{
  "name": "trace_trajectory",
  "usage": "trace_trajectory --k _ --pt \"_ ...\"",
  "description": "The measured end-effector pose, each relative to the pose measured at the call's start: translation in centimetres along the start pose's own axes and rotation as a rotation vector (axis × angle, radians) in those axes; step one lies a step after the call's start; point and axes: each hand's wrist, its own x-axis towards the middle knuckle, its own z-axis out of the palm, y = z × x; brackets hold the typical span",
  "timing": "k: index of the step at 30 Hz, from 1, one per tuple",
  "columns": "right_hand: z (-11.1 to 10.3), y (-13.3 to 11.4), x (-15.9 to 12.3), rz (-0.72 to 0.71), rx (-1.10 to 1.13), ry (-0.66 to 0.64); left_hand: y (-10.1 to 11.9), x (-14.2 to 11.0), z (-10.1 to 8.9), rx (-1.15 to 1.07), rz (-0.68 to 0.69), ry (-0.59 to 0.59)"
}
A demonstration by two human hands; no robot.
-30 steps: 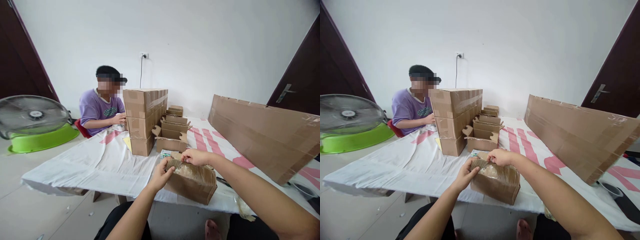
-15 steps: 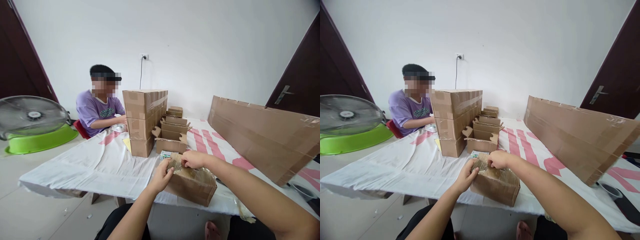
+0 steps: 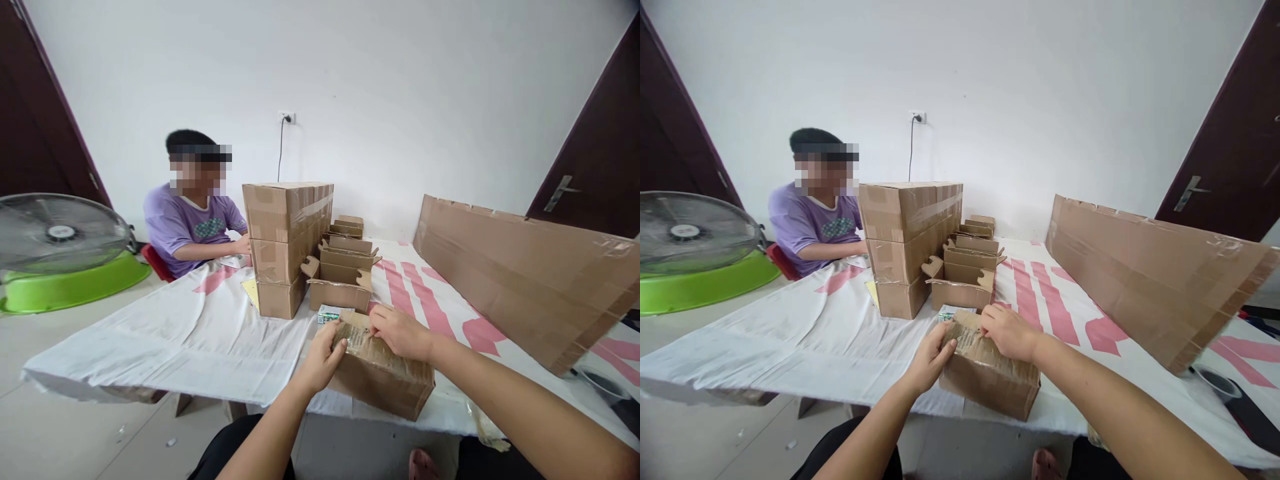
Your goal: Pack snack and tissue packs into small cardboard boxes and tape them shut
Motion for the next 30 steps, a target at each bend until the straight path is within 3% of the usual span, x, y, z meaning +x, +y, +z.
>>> trace_trajectory --k 3,6,20,30 --pt "0.6 0.2 -1.0 -0.182 -0.116 0.185 0.1 0.0 0.1 0.044 -0.006 -0.016" --pt "0.7 0.5 -1.6 -0.25 -0.162 0.241 0.3 0.0 0.3 0.084 -0.003 -0.042" --pt "0.5 0.9 -3.3 -0.075 0.159 0.173 1.1 0.1 0.6 0.151 0.007 -0.051" --pt "0.5 1.2 -4.3 0.05 0.221 0.148 0.8 0.1 1.5 0.143 0.016 -0.043"
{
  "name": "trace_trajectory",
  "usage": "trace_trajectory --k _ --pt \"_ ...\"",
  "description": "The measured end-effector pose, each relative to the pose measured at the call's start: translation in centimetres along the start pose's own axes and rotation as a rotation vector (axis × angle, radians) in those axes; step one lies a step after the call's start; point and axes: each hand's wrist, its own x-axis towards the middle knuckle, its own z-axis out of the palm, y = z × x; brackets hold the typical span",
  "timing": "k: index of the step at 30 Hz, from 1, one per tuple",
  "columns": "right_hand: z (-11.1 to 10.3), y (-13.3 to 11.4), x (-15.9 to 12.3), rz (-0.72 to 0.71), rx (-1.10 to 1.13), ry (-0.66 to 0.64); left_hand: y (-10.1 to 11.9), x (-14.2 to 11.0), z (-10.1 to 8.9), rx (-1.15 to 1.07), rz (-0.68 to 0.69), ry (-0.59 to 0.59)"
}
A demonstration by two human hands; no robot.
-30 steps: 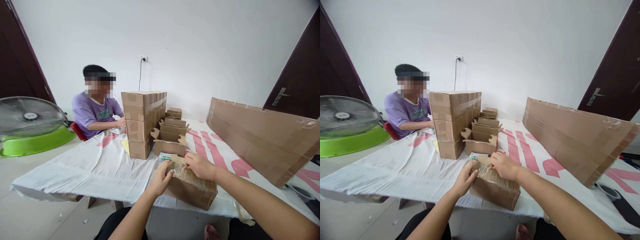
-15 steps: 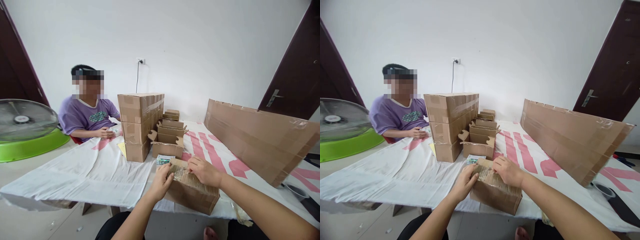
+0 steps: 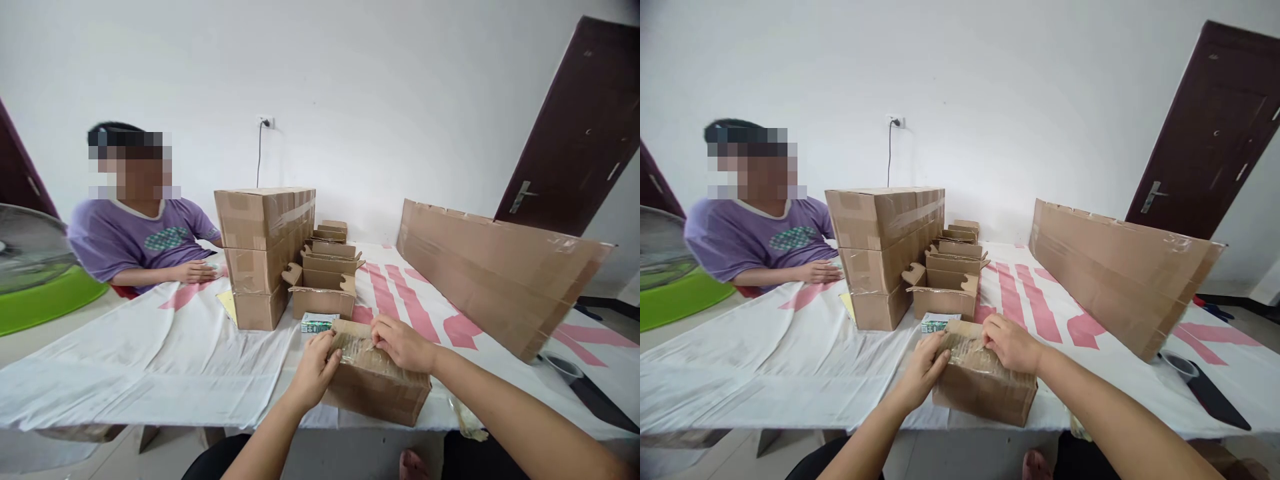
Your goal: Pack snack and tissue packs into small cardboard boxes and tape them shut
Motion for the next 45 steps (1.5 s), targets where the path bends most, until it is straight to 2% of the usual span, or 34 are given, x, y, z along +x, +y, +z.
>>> trace_trajectory --k 5,9,13,17,20,23,29,33,37,41,45 --pt "-0.3 0.1 -0.5 -0.003 0.024 -0.004 0.1 0.0 0.3 -0.002 0.002 0.0" --pt "-0.5 -0.2 -0.6 -0.013 -0.014 0.043 0.0 -0.1 0.5 -0.029 0.014 0.002" --pt "-0.6 -0.6 0.5 -0.101 -0.113 0.098 -0.2 -0.2 0.9 -0.072 0.012 0.026" --pt "-0.1 -1.3 1.5 -0.158 -0.26 0.059 -0.1 -0.3 1.4 -0.056 -0.002 0.069" --pt "0.9 -2.4 1.1 -0.127 -0.413 0.054 0.1 -0.4 1.9 -0.004 -0.039 0.111" --pt "2.1 -3.5 -0.1 -0.036 -0.481 0.13 0.4 -0.4 2.3 0.024 -0.061 0.145" --pt "3.6 -3.7 -2.4 0.159 -0.345 0.333 0.7 -0.7 2.4 0.059 -0.051 0.183" --pt "3.7 -3.3 -3.2 0.201 -0.23 0.431 1.0 -0.7 2.2 0.064 -0.054 0.174" --pt "3.5 -3.5 -3.6 0.172 -0.152 0.446 1.1 -0.6 2.2 0.066 -0.072 0.169" --pt "3.6 -3.6 -3.8 0.21 -0.118 0.428 1.5 -0.8 2.2 0.095 -0.091 0.189" --pt "3.8 -3.6 -3.9 0.259 -0.028 0.416 3.5 -1.1 1.6 0.209 0.013 0.376"
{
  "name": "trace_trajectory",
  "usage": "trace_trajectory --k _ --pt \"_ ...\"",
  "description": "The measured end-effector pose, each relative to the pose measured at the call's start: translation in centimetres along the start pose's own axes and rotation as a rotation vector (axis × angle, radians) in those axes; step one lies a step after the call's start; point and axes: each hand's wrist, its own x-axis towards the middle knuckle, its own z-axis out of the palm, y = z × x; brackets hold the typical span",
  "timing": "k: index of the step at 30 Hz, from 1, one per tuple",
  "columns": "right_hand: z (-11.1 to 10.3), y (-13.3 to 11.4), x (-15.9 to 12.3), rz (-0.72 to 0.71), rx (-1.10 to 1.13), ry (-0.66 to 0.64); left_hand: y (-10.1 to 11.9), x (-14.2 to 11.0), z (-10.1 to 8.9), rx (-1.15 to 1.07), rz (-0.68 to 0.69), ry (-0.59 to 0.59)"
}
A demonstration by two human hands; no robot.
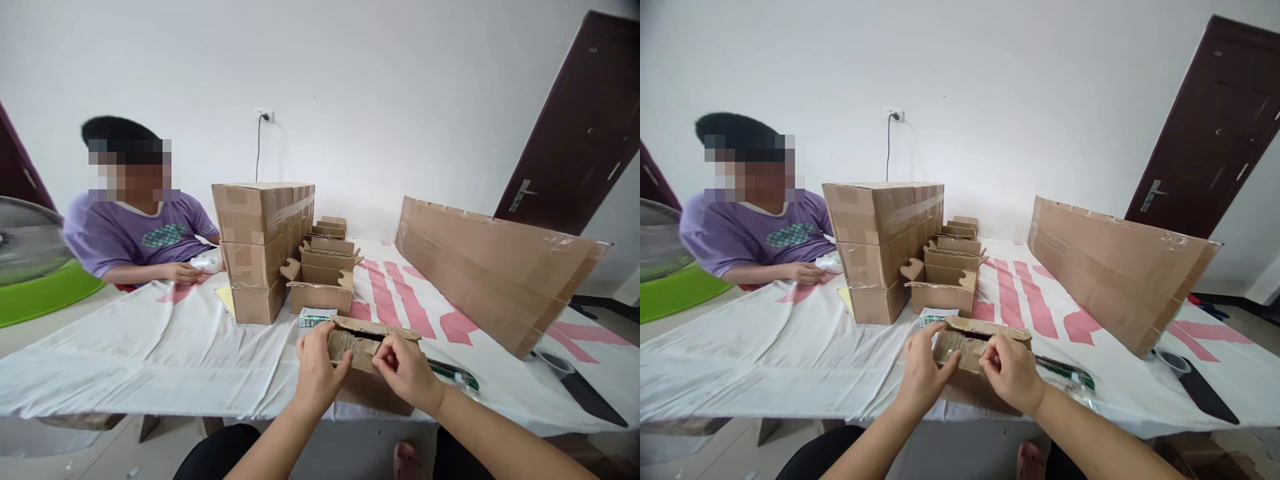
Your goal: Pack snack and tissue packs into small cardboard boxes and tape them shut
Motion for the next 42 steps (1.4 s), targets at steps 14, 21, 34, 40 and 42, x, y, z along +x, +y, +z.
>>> trace_trajectory --k 14,21,34,40,42 --pt "-5.4 3.6 -1.1 0.193 0.103 0.237 3.6 3.6 0.4 -0.091 0.133 -0.329" --pt "-5.0 14.1 -7.2 0.59 -0.36 -0.405 3.0 3.4 1.1 -0.192 -0.008 -0.325" --pt "-2.0 17.3 -6.8 0.55 -0.417 -0.475 1.7 3.7 2.2 -0.372 -0.169 -0.293" --pt "-3.7 16.0 -5.3 0.514 -0.403 -0.262 1.6 4.4 1.4 -0.361 -0.145 -0.367" --pt "-4.8 14.2 -4.6 0.395 -0.348 -0.139 2.0 4.5 1.2 -0.285 -0.02 -0.423"
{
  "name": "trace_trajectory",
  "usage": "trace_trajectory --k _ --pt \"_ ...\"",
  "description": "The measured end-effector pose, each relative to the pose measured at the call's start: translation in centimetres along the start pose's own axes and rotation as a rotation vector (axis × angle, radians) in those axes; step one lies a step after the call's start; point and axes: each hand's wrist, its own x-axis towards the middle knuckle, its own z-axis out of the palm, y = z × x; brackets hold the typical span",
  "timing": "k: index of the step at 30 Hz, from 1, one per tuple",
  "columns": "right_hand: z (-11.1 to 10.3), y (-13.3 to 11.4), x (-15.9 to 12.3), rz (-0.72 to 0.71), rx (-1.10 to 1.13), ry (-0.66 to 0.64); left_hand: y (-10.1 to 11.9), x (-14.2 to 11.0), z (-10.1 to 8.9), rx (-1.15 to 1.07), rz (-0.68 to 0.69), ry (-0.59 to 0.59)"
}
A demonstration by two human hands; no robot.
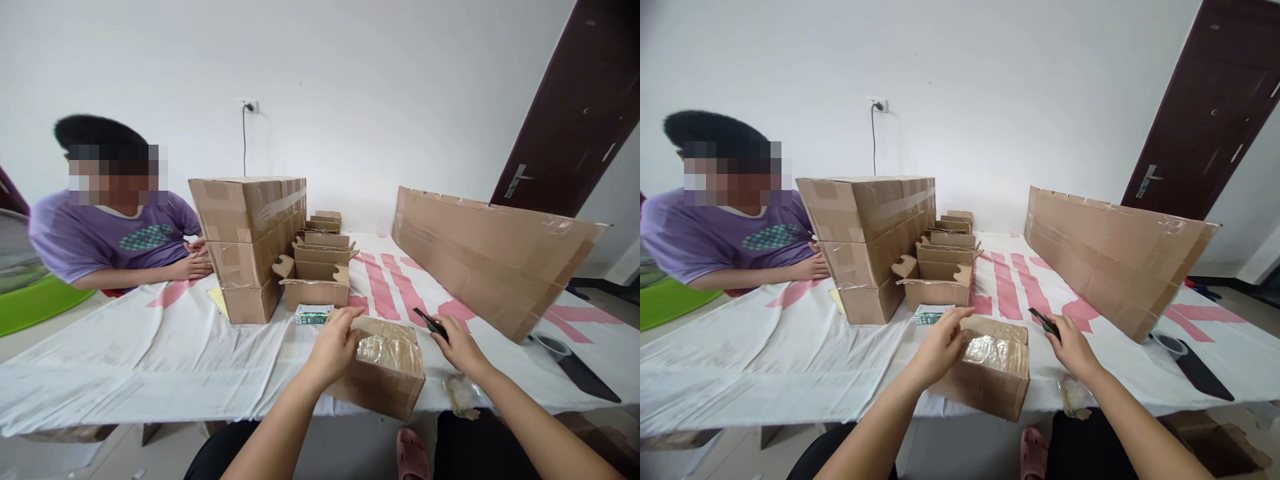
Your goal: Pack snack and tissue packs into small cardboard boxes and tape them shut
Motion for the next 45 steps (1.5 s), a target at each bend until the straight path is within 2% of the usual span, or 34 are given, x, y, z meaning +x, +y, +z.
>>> trace_trajectory --k 2,4,9,14,18,28,37,45 --pt "-1.8 -2.1 -0.5 -0.136 0.081 0.129 0.4 0.0 0.1 0.109 0.052 -0.059" --pt "-3.4 -4.4 -1.2 -0.251 0.11 0.171 0.6 0.1 0.4 0.206 0.041 -0.081" --pt "-5.2 -9.2 -2.2 -0.501 0.004 0.066 0.1 0.2 1.0 0.274 -0.009 -0.015" --pt "-5.6 -11.7 -1.9 -0.608 -0.193 0.053 -0.4 0.0 1.0 0.191 -0.027 0.056" --pt "-5.9 -12.8 -1.6 -0.606 -0.27 0.025 -0.2 0.0 0.8 0.18 -0.051 0.054" --pt "-6.4 -12.8 -0.9 -0.439 -0.122 -0.193 -0.1 -0.1 0.7 0.163 -0.102 0.055" --pt "-6.2 -12.6 -0.9 -0.41 -0.106 -0.262 -0.1 -0.2 0.6 0.186 -0.133 0.082" --pt "-6.0 -12.5 -1.0 -0.412 -0.092 -0.219 0.0 -0.4 0.9 0.108 -0.161 0.188"
